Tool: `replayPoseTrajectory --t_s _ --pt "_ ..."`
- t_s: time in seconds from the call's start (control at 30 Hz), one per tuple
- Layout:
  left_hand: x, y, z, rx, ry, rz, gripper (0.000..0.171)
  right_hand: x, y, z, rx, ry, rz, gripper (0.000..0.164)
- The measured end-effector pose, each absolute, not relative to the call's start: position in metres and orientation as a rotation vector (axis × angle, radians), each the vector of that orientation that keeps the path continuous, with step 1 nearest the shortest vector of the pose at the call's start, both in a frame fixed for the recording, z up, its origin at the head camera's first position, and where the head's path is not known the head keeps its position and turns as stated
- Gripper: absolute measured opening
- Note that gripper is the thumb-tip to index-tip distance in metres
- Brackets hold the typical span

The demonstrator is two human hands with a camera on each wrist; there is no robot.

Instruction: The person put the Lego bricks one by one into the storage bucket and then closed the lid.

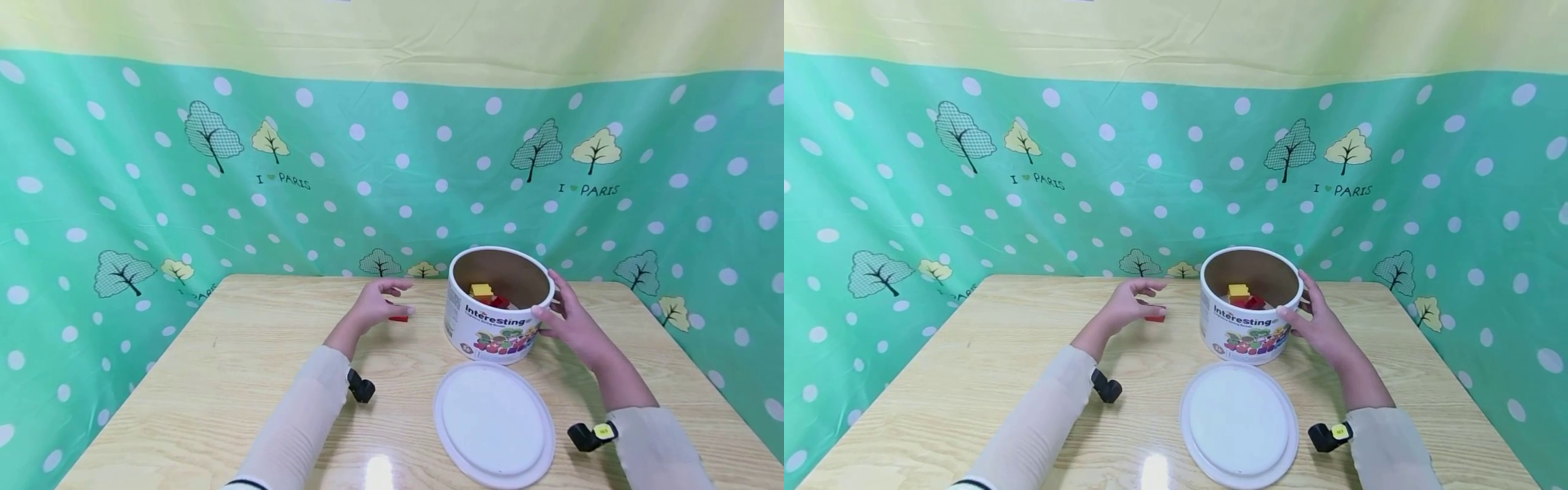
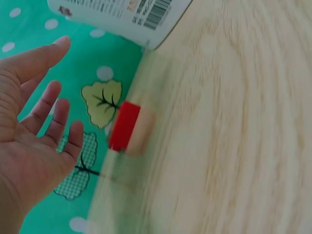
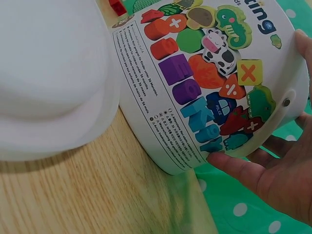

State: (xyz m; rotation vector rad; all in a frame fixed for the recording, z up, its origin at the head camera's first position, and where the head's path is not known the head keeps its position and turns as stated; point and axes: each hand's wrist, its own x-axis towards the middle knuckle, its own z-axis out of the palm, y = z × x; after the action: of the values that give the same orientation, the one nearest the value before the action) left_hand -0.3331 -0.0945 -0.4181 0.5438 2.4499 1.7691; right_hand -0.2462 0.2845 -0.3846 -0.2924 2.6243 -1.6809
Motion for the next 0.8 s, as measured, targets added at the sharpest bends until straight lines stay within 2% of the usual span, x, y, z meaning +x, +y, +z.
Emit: replayPoseTrajectory --t_s 0.4,0.8 --pt "-0.344 -0.107 -0.432 0.432 2.468 1.665 0.064 -0.245 0.284 -0.385 -0.290 2.629 -1.682 0.088" --pt "-0.352 -0.115 -0.441 0.392 2.426 1.590 0.065 -0.246 0.284 -0.383 -0.298 2.621 -1.681 0.088"
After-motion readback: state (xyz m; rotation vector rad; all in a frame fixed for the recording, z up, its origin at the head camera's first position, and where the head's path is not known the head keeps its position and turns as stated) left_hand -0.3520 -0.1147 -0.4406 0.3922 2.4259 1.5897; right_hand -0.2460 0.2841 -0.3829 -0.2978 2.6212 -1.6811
